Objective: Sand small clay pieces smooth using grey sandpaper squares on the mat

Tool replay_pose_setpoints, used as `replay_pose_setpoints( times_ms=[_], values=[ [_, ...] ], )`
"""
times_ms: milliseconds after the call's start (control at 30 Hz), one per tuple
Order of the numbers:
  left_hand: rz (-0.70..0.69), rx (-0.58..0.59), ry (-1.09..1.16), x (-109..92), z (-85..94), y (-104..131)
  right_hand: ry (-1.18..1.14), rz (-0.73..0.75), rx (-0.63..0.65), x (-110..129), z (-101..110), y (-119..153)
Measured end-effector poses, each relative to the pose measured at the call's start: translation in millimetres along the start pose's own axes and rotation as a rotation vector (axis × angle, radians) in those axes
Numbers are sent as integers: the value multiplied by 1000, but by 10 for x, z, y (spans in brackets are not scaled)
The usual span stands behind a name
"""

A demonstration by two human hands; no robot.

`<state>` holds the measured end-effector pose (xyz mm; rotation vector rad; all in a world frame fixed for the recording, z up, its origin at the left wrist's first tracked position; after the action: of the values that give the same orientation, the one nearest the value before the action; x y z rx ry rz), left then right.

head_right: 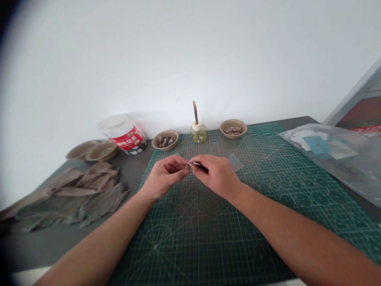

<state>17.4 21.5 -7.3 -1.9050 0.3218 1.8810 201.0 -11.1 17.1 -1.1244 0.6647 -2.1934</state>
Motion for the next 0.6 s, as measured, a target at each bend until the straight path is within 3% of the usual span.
replay_pose_setpoints(
  times_ms=[233, 367, 600],
  values=[
    [-99, 27, 22, -28, -17, -12, -124, -309, -178, -218, 69, -23],
    [-141, -4, -8, -38, -25, -6, -260, -426, -129, -278, -1, -12],
    [-44, -41, 66, -54, -61, -4, -383, -473, -83, -255, -68, 6]
  ],
)
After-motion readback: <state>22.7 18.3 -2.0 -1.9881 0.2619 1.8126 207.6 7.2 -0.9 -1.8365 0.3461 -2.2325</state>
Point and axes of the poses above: each hand's wrist, its own y-axis away from the middle knuckle, its own z-axis out of the back of the hand, x = y × z, the point moved 3 cm from there along -y, towards the middle knuckle, and after that the axes turned 1 degree about x, right-handed, at the moved point
